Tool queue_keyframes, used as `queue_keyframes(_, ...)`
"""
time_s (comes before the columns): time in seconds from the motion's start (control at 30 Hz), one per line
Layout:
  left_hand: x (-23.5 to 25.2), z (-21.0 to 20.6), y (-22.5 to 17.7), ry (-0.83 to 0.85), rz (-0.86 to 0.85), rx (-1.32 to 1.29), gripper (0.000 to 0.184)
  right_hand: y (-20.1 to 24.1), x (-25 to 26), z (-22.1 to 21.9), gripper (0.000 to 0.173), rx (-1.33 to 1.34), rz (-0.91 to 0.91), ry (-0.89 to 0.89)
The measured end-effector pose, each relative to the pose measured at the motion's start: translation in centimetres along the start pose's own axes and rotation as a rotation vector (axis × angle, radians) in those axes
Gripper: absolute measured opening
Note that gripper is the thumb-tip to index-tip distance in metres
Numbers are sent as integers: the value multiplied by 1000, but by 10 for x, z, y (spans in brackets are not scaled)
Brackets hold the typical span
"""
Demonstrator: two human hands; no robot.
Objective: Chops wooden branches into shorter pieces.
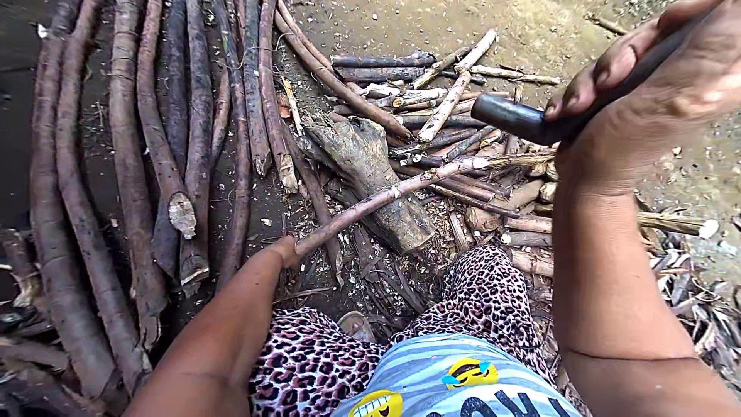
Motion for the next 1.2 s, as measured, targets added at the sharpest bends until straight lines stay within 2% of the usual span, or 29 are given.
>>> queue_keyframes(0.03,0,0,0,3,6,-1,52,-13,-20,-4,33,-60,-67,-15)
queue_keyframes(0.07,0,1,-1,7,9,-4,52,-32,-58,-7,37,-159,-222,28)
queue_keyframes(0.1,1,3,-1,7,14,-6,51,-57,-113,-8,39,-281,-474,144)
queue_keyframes(0.17,5,3,-3,3,24,1,49,-110,-228,-10,44,-385,-1061,515)
queue_keyframes(0.2,5,2,-4,9,36,27,47,-127,-263,-15,43,-372,-1276,652)
queue_keyframes(0.23,0,3,-5,12,51,48,46,-136,-278,-21,40,-338,-1406,715)
queue_keyframes(0.3,-8,2,-5,-17,48,24,52,-131,-276,-30,32,-170,-1534,665)
queue_keyframes(0.37,-8,4,-4,-88,8,-48,56,-121,-253,-28,30,-12,-1604,578)
queue_keyframes(0.5,0,-5,-5,-209,5,-98,55,-100,-213,-2,28,12,-1624,620)
queue_keyframes(0.6,0,-10,-9,-254,30,-68,66,-84,-190,11,30,70,-1647,615)
queue_keyframes(0.67,-3,-8,-13,-118,-35,-28,82,-84,-198,11,28,-56,-1615,664)
queue_keyframes(0.7,-4,-8,-14,-41,-85,-28,81,-88,-208,10,29,-146,-1594,704)
queue_keyframes(0.77,-4,-5,-14,10,-126,-46,68,-98,-230,8,31,-256,-1517,729)
queue_keyframes(0.83,-2,-2,-14,-65,-78,-70,57,-96,-233,5,31,-293,-1430,719)
queue_keyframes(0.93,6,-1,-13,-185,-10,-92,51,-72,-199,0,32,-288,-1298,688)
queue_keyframes(1.0,4,-3,-19,-144,2,-82,60,-46,-160,-4,31,-288,-1061,650)
queue_keyframes(1.1,5,-4,-26,-88,10,-46,69,-3,-92,-18,23,-252,-468,529)
queue_keyframes(1.2,10,-1,-24,-83,7,-20,70,29,-20,-41,16,-254,55,345)
Point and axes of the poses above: each hand's wrist, its own x-axis towards the middle knuckle, its own z-axis out of the back of the hand, y = z × x, the point moved 1 cm from there along x, towards the middle knuckle, and after that the axes turned 14 degrees about y, right-handed, at the moved point
